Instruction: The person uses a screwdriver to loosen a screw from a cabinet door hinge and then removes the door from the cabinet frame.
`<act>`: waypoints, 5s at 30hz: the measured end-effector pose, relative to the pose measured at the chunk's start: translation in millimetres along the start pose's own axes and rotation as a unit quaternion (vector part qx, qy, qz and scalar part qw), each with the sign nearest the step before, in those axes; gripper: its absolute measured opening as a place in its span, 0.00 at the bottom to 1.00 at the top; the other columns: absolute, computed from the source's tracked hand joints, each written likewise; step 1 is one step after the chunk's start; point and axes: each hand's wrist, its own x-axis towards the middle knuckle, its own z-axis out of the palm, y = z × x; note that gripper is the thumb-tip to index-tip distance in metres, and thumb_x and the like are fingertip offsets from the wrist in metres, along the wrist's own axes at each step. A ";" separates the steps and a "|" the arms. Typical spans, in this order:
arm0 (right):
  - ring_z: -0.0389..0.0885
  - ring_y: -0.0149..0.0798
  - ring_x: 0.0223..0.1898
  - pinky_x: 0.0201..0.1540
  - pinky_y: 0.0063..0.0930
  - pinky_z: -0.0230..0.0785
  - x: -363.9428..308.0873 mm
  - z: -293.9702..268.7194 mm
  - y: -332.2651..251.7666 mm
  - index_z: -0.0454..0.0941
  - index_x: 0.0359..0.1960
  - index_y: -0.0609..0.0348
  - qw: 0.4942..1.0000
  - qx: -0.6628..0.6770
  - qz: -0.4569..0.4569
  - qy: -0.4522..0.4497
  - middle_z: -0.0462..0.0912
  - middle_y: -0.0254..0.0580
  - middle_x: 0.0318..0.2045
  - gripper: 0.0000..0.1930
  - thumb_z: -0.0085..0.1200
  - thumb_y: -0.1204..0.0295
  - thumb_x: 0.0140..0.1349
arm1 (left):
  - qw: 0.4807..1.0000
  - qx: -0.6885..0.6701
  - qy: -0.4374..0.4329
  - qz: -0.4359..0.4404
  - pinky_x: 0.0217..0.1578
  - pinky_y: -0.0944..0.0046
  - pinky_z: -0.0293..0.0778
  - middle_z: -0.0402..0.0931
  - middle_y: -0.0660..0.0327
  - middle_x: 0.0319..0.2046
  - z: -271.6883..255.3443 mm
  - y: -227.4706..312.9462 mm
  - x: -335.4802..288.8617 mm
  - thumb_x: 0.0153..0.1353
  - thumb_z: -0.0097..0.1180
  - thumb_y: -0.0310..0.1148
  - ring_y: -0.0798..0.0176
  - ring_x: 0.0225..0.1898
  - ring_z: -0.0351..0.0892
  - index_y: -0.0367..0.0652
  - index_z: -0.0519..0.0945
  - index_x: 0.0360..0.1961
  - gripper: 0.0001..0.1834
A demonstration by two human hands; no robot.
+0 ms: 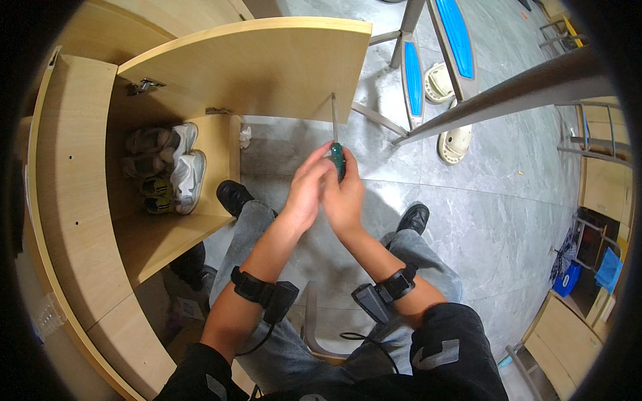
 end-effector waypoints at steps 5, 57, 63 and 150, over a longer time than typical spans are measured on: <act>0.79 0.48 0.46 0.49 0.33 0.68 0.6 17.6 3.2 0.66 0.54 0.70 0.997 -0.057 -0.018 0.055 0.79 0.60 0.42 0.22 0.48 0.70 0.59 | 0.998 0.026 0.038 0.052 0.53 0.67 0.64 0.71 0.60 0.50 -0.1 -1.6 3.7 0.61 0.46 0.33 0.66 0.52 0.68 0.38 0.67 0.58 0.23; 0.75 0.35 0.37 0.42 0.27 0.63 49.3 -1.2 -19.3 0.76 0.36 0.61 0.951 0.068 0.175 -0.245 0.80 0.38 0.31 0.17 0.39 0.61 0.64 | 0.989 0.101 0.044 -0.093 0.38 0.52 0.81 0.67 0.49 0.48 -27.4 28.1 -19.4 0.65 0.46 0.44 0.55 0.38 0.79 0.35 0.61 0.55 0.26; 0.75 0.34 0.37 0.45 0.27 0.62 51.3 1.7 -15.1 0.76 0.39 0.65 0.943 0.063 0.179 -0.272 0.80 0.39 0.31 0.16 0.44 0.63 0.65 | 0.954 0.287 0.079 -0.019 0.26 0.60 0.81 0.72 0.51 0.39 -31.3 21.6 -28.3 0.60 0.54 0.30 0.59 0.29 0.80 0.32 0.64 0.51 0.21; 0.76 0.41 0.32 0.35 0.29 0.71 39.2 -9.5 -27.0 0.70 0.44 0.65 0.880 0.259 0.321 -0.234 0.79 0.51 0.39 0.19 0.44 0.60 0.63 | 0.940 -0.308 0.100 -0.105 0.26 0.68 0.66 0.69 0.61 0.27 -7.5 -26.9 -24.3 0.66 0.44 0.44 0.66 0.24 0.66 0.43 0.70 0.39 0.14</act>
